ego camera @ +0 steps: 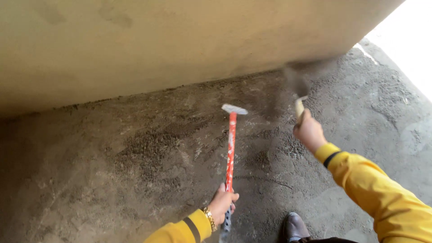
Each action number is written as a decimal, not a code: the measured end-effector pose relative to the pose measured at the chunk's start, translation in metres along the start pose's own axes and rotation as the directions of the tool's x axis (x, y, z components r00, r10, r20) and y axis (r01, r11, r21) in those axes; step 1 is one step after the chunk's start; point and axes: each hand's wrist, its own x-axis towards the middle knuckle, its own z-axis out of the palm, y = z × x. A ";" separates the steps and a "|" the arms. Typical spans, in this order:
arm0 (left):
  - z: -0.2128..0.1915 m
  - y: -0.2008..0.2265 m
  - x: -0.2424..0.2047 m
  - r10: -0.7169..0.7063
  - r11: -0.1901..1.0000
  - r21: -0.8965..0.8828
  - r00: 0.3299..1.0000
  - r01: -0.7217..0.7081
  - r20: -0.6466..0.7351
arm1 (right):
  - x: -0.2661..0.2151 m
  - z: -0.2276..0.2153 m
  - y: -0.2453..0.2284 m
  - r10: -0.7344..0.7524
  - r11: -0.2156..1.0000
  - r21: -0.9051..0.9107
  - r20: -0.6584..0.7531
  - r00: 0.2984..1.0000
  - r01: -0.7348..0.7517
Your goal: Smoothing and finishing the concrete junction between the floor and a brick wall using a trowel and a pick hammer.
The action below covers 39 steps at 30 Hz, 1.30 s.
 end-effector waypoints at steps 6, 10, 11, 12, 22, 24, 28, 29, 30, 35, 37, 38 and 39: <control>-0.033 0.020 0.016 0.077 0.988 0.138 0.995 -0.068 -0.057 | -0.004 0.022 -0.084 0.302 0.931 0.216 -0.012 0.953 -0.293; -0.081 -0.011 0.102 0.244 0.919 0.371 0.934 -0.136 -0.262 | -0.016 0.136 -0.111 0.172 0.982 0.082 -0.031 0.985 -0.169; -0.099 -0.033 0.146 0.414 0.824 0.541 0.829 -0.166 -0.377 | -0.012 0.176 -0.104 0.045 0.990 -0.133 -0.061 0.997 -0.053; -0.110 -0.031 0.141 0.409 0.825 0.542 0.831 -0.160 -0.377 | -0.026 0.178 -0.106 0.049 0.990 -0.133 -0.056 0.997 -0.057; -0.161 -0.006 0.096 0.465 0.761 0.636 0.792 -0.130 -0.395 | -0.014 0.113 0.117 0.364 0.672 0.737 -0.411 0.836 0.070; -0.157 -0.002 0.087 0.473 0.752 0.645 0.792 -0.134 -0.387 | 0.008 0.118 0.187 0.443 0.576 0.812 -0.409 0.798 0.097; -0.152 -0.001 0.076 0.475 0.730 0.667 0.813 -0.151 -0.337 | 0.013 0.121 0.169 0.505 0.504 0.860 -0.222 0.834 -0.077; -0.152 -0.003 0.077 0.484 0.719 0.675 0.818 -0.169 -0.311 | 0.013 0.126 0.146 0.475 0.543 0.836 -0.229 0.849 -0.078; -0.154 -0.006 0.079 0.480 0.721 0.674 0.819 -0.165 -0.313 | -0.004 0.120 0.101 0.475 0.543 0.835 -0.225 0.851 -0.082; -0.155 -0.006 0.074 0.476 0.731 0.662 0.817 -0.164 -0.324 | -0.066 0.121 -0.058 0.121 0.928 0.369 -0.172 0.978 -0.050; -0.155 0.000 0.064 0.476 0.726 0.671 0.813 -0.149 -0.334 | -0.054 0.152 -0.049 0.052 0.951 0.307 -0.070 0.996 -0.028; -0.156 0.003 0.059 0.474 0.721 0.680 0.810 -0.132 -0.345 | -0.048 0.168 -0.044 -0.011 0.969 0.246 0.040 0.999 0.000; -0.157 0.006 0.058 0.476 0.720 0.681 0.809 -0.132 -0.345 | -0.056 0.152 -0.055 -0.011 0.969 0.248 0.039 0.999 0.001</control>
